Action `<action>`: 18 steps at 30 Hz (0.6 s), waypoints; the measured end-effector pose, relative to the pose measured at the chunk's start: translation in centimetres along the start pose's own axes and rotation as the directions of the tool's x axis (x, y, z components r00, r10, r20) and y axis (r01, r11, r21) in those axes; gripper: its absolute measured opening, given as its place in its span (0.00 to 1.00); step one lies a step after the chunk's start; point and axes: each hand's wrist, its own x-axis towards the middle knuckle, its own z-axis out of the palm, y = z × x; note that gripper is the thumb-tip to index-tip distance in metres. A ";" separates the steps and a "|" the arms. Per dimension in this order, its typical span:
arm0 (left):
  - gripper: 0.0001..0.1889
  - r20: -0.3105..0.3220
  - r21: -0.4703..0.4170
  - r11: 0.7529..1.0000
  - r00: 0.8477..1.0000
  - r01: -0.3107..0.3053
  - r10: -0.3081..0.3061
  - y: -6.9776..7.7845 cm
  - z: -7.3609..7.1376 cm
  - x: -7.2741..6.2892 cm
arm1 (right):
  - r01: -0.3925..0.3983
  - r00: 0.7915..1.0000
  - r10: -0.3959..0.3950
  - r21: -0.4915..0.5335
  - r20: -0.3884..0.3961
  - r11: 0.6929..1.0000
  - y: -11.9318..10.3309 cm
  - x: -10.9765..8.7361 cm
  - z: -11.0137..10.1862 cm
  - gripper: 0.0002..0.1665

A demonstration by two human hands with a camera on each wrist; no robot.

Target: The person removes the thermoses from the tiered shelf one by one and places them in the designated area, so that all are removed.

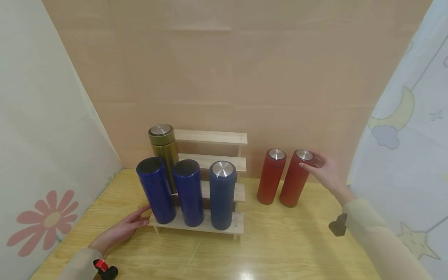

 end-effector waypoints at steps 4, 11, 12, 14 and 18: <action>0.36 0.006 0.004 1.000 1.000 -0.007 0.006 0.0 0.0 0.0 | 0.009 1.000 -0.009 -0.001 -0.010 1.000 0.0 -0.3 0.0 0.42; 0.36 -0.003 0.003 1.000 1.000 0.003 -0.003 -0.2 0.0 0.1 | -0.004 1.000 0.004 -0.001 0.007 1.000 -0.3 -0.7 -0.2 0.42; 0.36 -0.003 0.002 1.000 1.000 0.006 -0.006 -0.2 0.0 0.1 | -0.003 1.000 0.003 -0.003 0.010 1.000 -0.3 -0.7 -0.2 0.42; 0.36 -0.002 0.000 1.000 1.000 0.010 -0.010 -0.2 -0.1 0.2 | -0.002 1.000 0.002 -0.006 0.017 1.000 -0.4 -0.7 -0.3 0.41; 0.37 0.001 -0.001 1.000 1.000 0.015 -0.015 -0.2 -0.1 0.2 | 0.032 0.999 -0.032 0.014 0.034 0.999 -0.9 -0.8 -0.7 0.39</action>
